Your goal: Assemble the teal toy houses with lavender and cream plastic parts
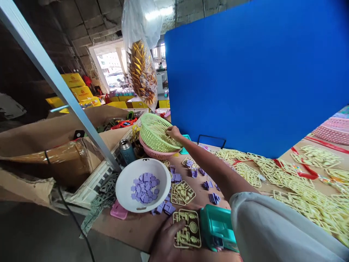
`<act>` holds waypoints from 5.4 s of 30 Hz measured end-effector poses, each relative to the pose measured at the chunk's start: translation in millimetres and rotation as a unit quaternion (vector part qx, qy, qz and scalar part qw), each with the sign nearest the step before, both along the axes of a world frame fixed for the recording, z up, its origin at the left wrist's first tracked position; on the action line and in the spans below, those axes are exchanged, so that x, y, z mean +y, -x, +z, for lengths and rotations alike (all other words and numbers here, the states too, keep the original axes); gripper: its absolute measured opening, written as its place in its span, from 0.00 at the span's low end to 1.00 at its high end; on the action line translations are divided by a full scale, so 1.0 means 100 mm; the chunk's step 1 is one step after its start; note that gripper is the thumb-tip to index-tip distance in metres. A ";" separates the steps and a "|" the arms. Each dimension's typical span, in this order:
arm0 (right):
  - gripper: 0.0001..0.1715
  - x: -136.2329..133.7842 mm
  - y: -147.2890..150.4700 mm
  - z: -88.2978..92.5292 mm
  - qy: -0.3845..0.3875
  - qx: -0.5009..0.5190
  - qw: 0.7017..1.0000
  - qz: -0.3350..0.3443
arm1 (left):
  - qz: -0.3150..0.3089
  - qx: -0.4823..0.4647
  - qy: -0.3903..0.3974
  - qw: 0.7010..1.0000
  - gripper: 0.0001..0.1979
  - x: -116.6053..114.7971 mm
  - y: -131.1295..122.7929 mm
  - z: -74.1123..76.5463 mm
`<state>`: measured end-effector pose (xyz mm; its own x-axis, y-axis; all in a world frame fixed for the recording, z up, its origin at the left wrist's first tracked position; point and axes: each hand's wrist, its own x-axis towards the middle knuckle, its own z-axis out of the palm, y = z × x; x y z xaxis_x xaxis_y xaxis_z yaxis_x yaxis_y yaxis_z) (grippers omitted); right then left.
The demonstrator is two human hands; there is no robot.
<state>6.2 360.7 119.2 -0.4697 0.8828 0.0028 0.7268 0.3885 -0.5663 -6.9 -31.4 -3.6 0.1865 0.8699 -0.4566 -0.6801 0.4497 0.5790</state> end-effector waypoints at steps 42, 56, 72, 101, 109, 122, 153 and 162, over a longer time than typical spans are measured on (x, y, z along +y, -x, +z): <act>0.15 -0.56 -0.68 0.41 0.049 0.321 0.933 -0.156 | -0.029 -0.006 -0.068 0.997 0.35 0.00 0.04 0.05; 0.26 -2.77 -1.98 0.08 0.231 0.501 0.833 -0.047 | 0.087 -0.036 -0.125 0.988 0.21 0.01 -0.05 0.66; 0.32 -3.41 -1.94 -0.23 0.230 0.585 0.771 -0.106 | 0.190 0.000 -0.106 0.976 0.23 0.04 -0.53 1.01; 0.11 -3.81 -2.02 -0.36 -0.203 0.411 0.884 -0.085 | 0.183 -0.032 -0.072 0.980 0.29 0.06 -0.62 1.13; 0.12 -3.84 -2.24 -0.54 -0.304 0.193 0.929 0.089 | 0.129 -0.040 -0.097 0.986 0.27 -0.01 -0.57 1.22; 0.18 -3.81 -2.08 -0.21 -0.079 0.507 0.846 -0.147 | 0.190 0.061 -0.111 0.974 0.34 0.04 -0.61 1.04; 0.14 -3.43 -2.54 -0.57 -0.236 0.093 0.962 0.102 | -0.057 0.344 -0.267 0.898 0.41 0.25 -0.46 0.29; 0.24 -3.44 -2.86 -0.54 -0.221 0.132 0.966 0.030 | -0.098 0.418 -0.249 0.868 0.47 0.23 -0.35 0.14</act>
<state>292.4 16.5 65.6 -0.4508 0.7396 0.4998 0.5485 0.6713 -0.4985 28.4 -8.6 10.8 0.1376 0.9873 -0.0793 0.1330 0.0609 0.9892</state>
